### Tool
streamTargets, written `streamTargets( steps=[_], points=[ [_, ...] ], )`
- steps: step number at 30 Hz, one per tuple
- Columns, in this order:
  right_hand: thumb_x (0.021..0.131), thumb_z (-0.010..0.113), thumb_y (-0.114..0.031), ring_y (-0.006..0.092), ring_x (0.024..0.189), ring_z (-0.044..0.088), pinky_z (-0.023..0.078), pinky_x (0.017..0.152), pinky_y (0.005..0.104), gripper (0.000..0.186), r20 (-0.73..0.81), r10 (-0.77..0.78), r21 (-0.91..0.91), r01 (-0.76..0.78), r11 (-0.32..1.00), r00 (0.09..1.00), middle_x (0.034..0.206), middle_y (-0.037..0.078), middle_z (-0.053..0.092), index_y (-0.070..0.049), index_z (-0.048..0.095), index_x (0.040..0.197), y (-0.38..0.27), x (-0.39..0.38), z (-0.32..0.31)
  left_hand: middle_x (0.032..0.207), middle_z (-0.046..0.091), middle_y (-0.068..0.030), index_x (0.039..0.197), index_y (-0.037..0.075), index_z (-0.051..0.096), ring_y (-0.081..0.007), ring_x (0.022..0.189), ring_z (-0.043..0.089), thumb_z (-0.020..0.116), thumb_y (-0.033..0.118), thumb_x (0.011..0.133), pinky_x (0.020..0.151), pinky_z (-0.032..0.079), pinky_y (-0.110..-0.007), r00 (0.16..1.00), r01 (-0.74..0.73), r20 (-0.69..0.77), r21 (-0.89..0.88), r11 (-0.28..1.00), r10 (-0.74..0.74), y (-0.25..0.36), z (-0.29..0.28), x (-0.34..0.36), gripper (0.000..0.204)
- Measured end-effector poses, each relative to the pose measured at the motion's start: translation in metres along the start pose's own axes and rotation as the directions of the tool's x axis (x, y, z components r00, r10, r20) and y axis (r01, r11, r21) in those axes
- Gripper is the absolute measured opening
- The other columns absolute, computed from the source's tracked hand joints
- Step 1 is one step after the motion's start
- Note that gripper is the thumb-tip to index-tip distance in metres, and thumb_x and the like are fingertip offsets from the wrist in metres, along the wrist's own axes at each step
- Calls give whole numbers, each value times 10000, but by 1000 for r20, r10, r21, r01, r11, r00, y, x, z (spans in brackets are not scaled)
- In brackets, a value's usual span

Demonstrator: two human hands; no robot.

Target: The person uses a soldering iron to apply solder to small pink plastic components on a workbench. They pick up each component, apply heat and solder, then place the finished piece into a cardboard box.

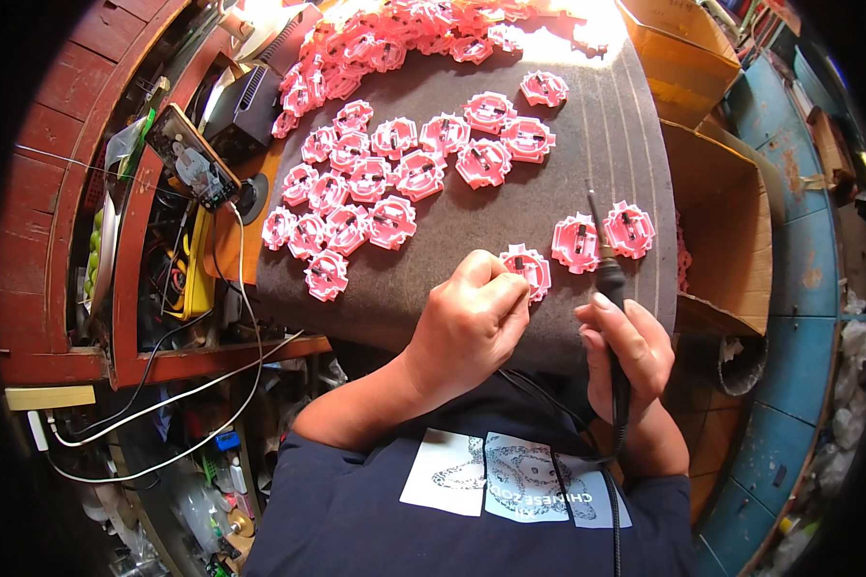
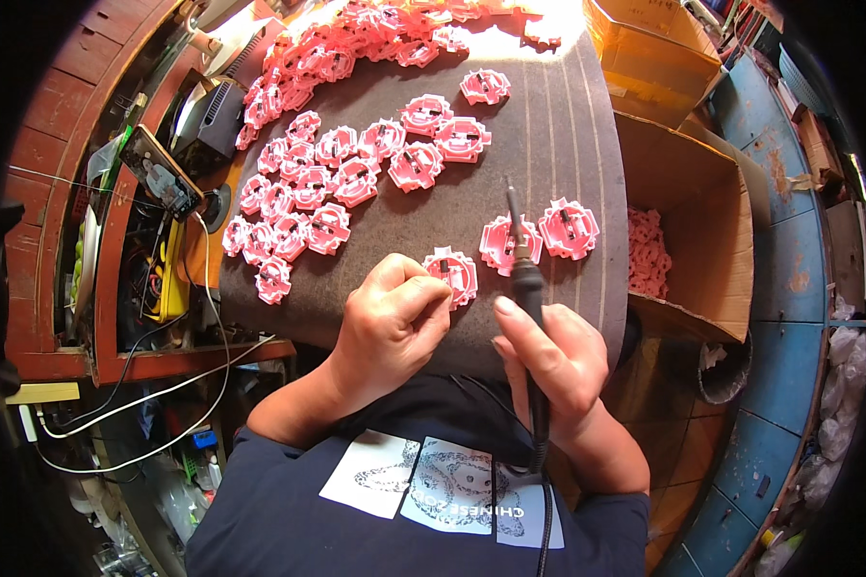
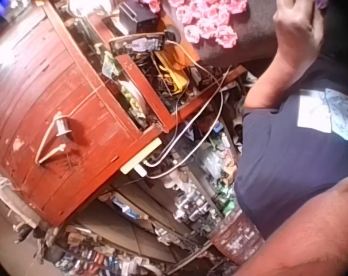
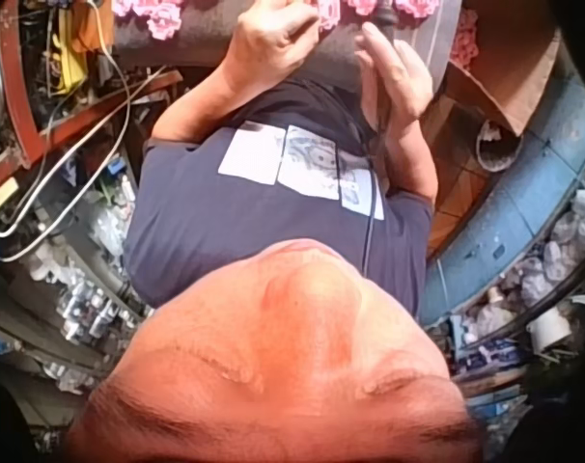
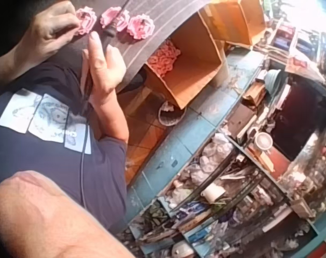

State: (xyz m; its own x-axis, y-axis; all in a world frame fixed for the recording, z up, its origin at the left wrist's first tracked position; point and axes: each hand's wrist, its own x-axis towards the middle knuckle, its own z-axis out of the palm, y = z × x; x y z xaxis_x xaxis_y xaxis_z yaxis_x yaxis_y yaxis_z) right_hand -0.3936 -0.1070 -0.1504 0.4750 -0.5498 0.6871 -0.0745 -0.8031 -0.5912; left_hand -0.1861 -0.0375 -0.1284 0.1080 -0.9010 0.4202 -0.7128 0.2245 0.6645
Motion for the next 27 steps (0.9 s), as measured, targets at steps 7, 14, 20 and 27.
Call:
streamTargets(
  steps=[7, 14, 20, 27],
  points=[
    [817, 803, 6, 424, 884, 696, 565, 758, 481, 579, 118, 56, 4, -57, 998, 991, 1110, 224, 708, -4, 604, 1360, 0, 24, 18, 912, 632, -142, 977, 39, 710, -346, 791, 688, 780, 4, 868, 693, 590, -436, 1000, -2, 20, -17, 1000, 2, 2, -2, 2, 134],
    [785, 784, 10, 431, 982, 701, 564, 824, 487, 670, 238, 61, -10, -60, 998, 969, 1146, 221, 695, -8, 549, 1412, 3, 38, 22, 904, 640, -130, 1017, 14, 748, -289, 743, 664, 791, -43, 869, 650, 548, -385, 1000, -9, 23, -19, 1000, 9, -2, -2, 0, 164],
    [781, 770, 22, 419, 981, 708, 569, 812, 473, 653, 244, 57, -16, -54, 998, 968, 1128, 215, 696, -17, 556, 1398, 3, 41, 23, 898, 640, -128, 1018, 12, 747, -291, 746, 667, 791, -54, 858, 648, 548, -386, 1000, -11, 3, -38, 999, 11, -2, -1, 1, 179],
    [792, 761, 21, 410, 986, 713, 569, 811, 471, 635, 233, 62, -32, -56, 998, 970, 1131, 202, 701, -26, 560, 1392, 5, 40, 24, 902, 646, -126, 1023, 7, 747, -289, 748, 669, 786, -61, 860, 648, 548, -381, 1000, -10, -4, -31, 999, 9, -4, 1, -1, 181]
  ],
)
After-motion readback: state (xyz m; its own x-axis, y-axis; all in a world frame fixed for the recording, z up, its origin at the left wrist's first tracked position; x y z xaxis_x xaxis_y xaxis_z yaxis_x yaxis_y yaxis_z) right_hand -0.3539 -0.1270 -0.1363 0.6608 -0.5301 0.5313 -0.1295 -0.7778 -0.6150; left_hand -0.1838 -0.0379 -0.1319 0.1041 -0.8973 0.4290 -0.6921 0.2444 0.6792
